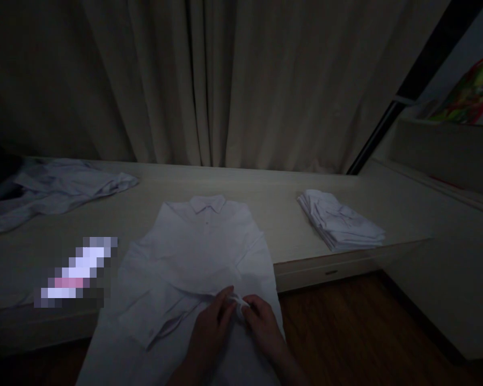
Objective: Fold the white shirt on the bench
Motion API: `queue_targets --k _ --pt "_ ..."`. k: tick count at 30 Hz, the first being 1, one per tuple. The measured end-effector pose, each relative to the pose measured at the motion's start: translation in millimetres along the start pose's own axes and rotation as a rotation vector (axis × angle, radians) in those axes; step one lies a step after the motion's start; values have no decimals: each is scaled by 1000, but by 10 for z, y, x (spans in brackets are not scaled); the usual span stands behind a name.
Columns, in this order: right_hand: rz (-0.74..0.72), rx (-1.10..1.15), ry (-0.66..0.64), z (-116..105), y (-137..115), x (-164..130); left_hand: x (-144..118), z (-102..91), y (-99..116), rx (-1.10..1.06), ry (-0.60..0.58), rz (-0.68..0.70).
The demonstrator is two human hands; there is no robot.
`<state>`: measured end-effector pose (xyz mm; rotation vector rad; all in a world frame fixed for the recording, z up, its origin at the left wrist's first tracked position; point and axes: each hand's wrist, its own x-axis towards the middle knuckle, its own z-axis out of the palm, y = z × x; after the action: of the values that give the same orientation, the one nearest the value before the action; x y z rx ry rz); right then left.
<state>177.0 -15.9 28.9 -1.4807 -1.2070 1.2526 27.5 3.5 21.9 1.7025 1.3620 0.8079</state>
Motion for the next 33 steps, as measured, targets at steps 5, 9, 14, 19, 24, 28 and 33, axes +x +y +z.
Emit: queue_targets --k 5,9,14,19,24,28,33 --pt "-2 -41 4 6 0 -16 38 -41 -24 74 -112 103" --pt "-57 -123 84 3 33 -16 29 -53 -10 92 -131 56" --pt "-67 -137 115 20 59 -12 5 -60 11 105 -132 20" --pt "-64 -110 99 53 67 9 3 -71 -9 81 -141 15" --pt "-77 -139 75 63 60 -2 10 -113 -6 27 -131 32" --pt "-105 -169 86 62 77 0 2 -123 -5 29 -142 46" --pt "-168 -190 80 85 70 4 6 -125 19 -19 -132 8"
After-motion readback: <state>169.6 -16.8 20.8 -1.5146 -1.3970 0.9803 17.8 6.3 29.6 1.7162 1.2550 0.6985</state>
